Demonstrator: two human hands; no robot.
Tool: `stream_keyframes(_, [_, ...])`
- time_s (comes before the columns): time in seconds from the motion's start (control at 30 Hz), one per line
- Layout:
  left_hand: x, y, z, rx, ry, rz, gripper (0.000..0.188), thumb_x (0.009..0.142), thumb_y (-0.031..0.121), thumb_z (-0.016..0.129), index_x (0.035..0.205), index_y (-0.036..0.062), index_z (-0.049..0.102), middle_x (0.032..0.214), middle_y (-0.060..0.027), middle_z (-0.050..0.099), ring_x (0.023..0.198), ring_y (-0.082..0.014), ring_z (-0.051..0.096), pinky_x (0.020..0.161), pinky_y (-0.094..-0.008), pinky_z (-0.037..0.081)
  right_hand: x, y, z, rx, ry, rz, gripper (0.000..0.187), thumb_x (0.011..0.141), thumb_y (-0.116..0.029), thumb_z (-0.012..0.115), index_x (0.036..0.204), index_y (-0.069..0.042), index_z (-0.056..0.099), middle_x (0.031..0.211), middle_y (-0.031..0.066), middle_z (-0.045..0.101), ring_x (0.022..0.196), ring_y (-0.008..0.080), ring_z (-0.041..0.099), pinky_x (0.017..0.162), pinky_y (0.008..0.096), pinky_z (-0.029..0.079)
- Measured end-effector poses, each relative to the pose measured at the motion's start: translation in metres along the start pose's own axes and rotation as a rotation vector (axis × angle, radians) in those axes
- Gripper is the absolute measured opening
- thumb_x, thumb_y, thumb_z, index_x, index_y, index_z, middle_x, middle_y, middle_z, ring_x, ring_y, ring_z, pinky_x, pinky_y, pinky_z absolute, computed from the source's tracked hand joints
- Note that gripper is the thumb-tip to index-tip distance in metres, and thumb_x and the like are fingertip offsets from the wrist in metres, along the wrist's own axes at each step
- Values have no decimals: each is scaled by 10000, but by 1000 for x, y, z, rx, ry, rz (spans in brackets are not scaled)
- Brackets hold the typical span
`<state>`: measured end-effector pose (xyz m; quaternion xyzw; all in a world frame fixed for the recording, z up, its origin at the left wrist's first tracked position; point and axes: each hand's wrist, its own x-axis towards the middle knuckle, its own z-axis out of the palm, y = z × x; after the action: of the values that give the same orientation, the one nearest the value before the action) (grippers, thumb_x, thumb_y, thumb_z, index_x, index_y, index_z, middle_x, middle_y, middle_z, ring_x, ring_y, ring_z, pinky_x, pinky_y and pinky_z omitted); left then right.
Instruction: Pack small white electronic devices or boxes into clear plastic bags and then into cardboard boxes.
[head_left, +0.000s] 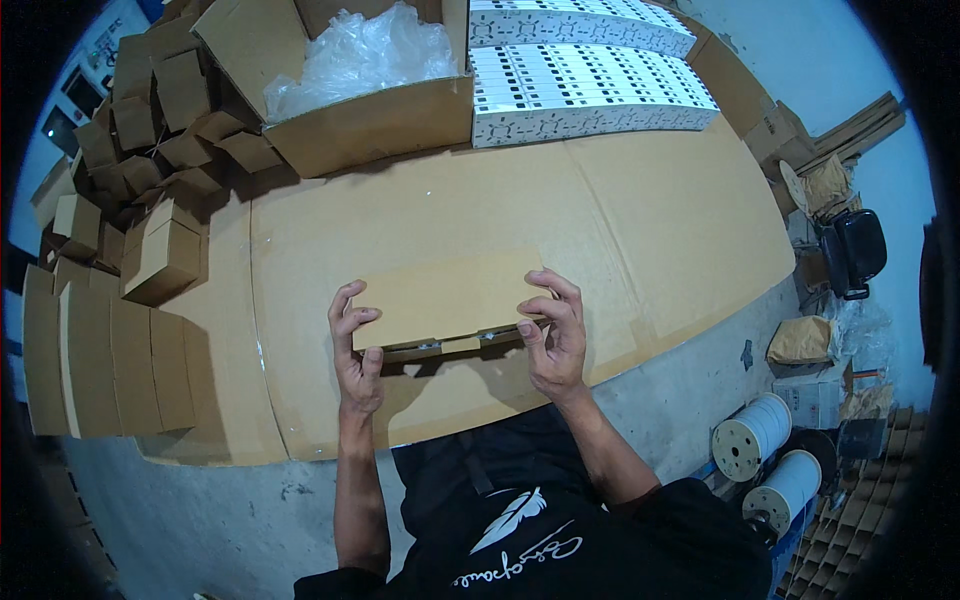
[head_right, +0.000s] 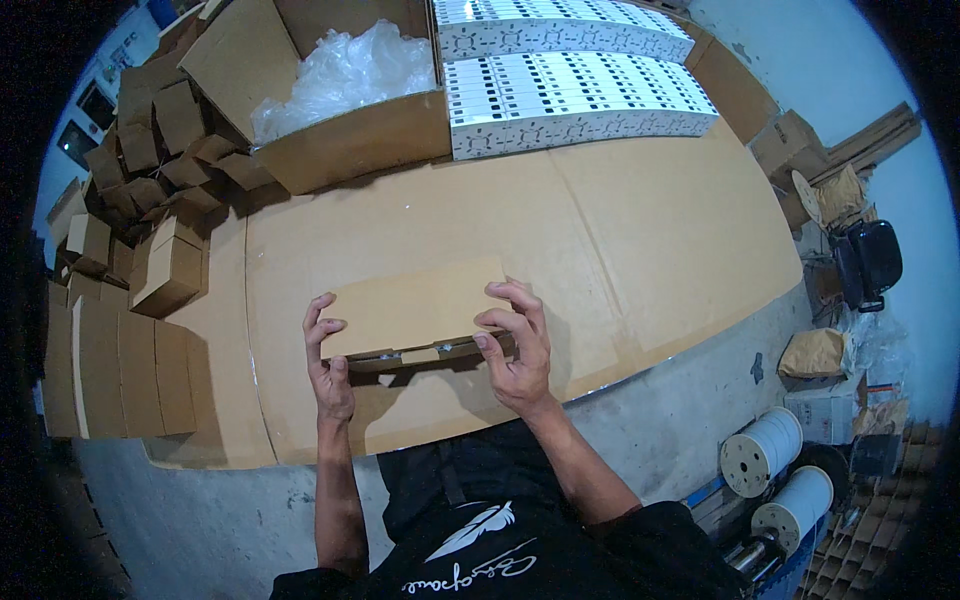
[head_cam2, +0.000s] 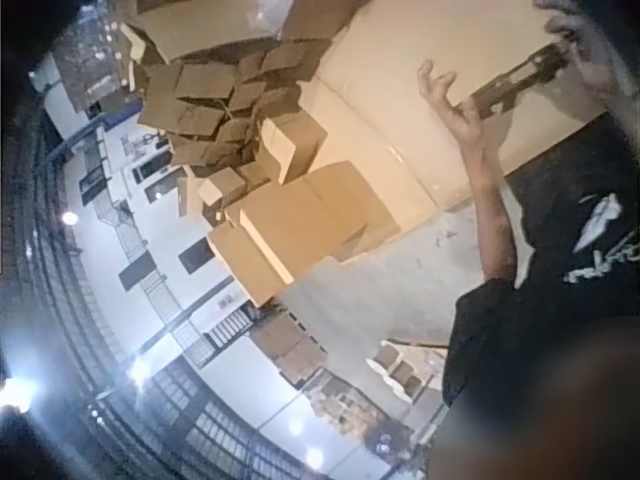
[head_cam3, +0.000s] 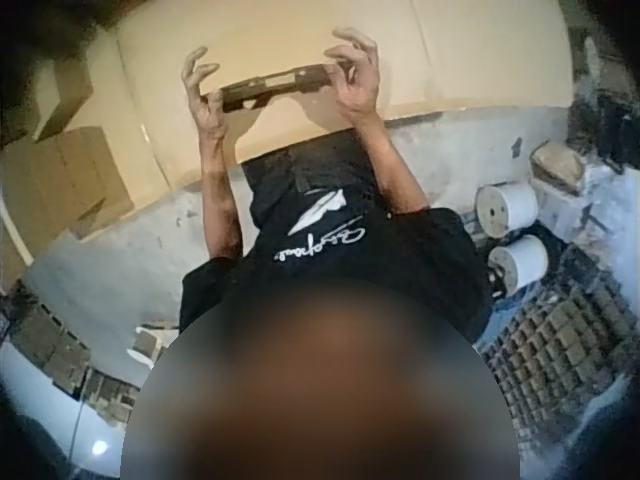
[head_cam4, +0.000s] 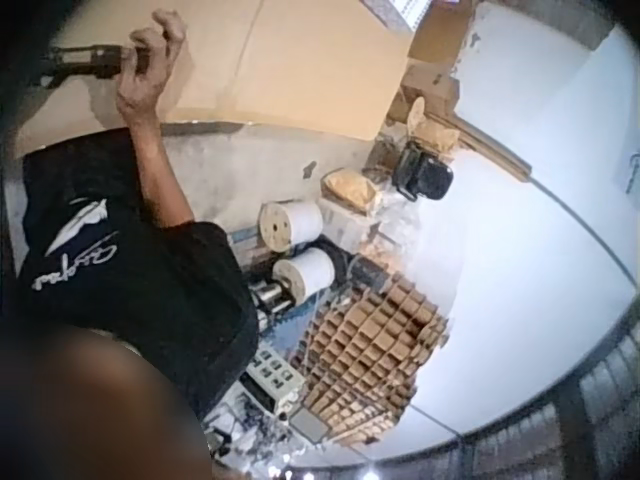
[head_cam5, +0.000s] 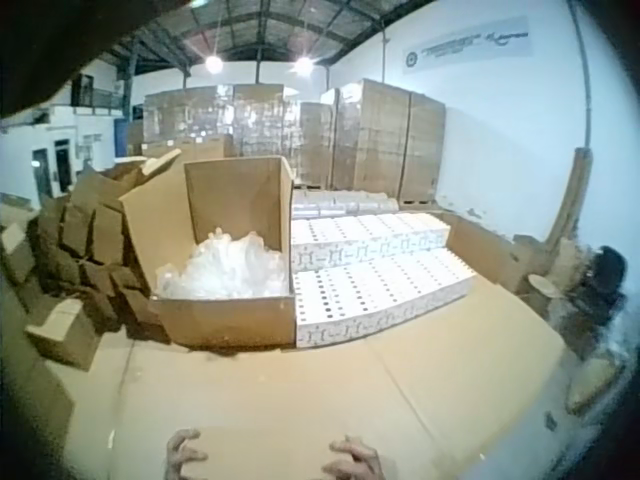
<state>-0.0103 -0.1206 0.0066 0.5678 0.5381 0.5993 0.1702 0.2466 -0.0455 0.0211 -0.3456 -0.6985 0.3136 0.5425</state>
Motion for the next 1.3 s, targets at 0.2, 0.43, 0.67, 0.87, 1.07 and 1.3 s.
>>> stream_keyframes(0.2, [-4, 6, -4, -23, -58, -5, 441, 998, 507, 566, 1216, 124, 596, 1487, -235, 407, 1415, -396, 386, 1201, -563, 265, 1, 4, 2, 40, -22, -44, 123, 936, -72, 651, 1055, -48, 632, 1327, 190, 557, 1343, 408, 469, 1162, 534, 353])
stream_keyframes(0.43, [-3, 5, -2, -1, -22, -1, 341, 1009, 398, 555, 1179, 109, 616, 1524, -244, 374, 1468, -421, 327, 1229, -595, 203, 15, 10, 3, 20, -125, -59, 102, 906, -42, 645, 1006, -61, 639, 1346, 171, 562, 1391, 434, 418, 1181, 550, 314])
stream_keyframes(0.67, [-4, 14, 5, 10, 68, 13, 260, 994, 299, 578, 1134, 92, 647, 1483, -240, 447, 1442, -443, 372, 1215, -598, 235, 16, -24, 10, -354, -109, -257, 173, 787, -111, 784, 934, -150, 702, 1343, 88, 615, 1398, 411, 429, 1199, 589, 245])
stream_keyframes(0.87, [-9, 18, 9, 252, 59, 163, 167, 892, 105, 699, 1058, 115, 721, 1338, -145, 592, 1408, -480, 411, 1164, -590, 353, 10, -9, 15, -386, -225, -353, 232, 706, -176, 870, 901, -221, 752, 1274, -56, 682, 1307, 295, 536, 1199, 599, 235])
stream_keyframes(1.07, [-4, 30, 18, 363, 43, 240, 421, 675, 203, 931, 1060, 163, 764, 1199, -66, 628, 1324, -423, 489, 1114, -564, 431, 9, -5, 18, -315, -183, -367, 226, 729, -153, 860, 921, -231, 771, 1222, -73, 714, 1244, 260, 571, 1197, 584, 239])
stream_keyframes(1.3, [-1, 30, 42, 465, 198, 279, 408, 570, 221, 973, 921, 147, 778, 1015, -27, 655, 1233, -385, 533, 1054, -549, 464, 19, -9, 20, -366, -137, -320, 196, 737, -224, 873, 917, -217, 797, 1076, -92, 757, 1127, 187, 615, 1161, 518, 288])
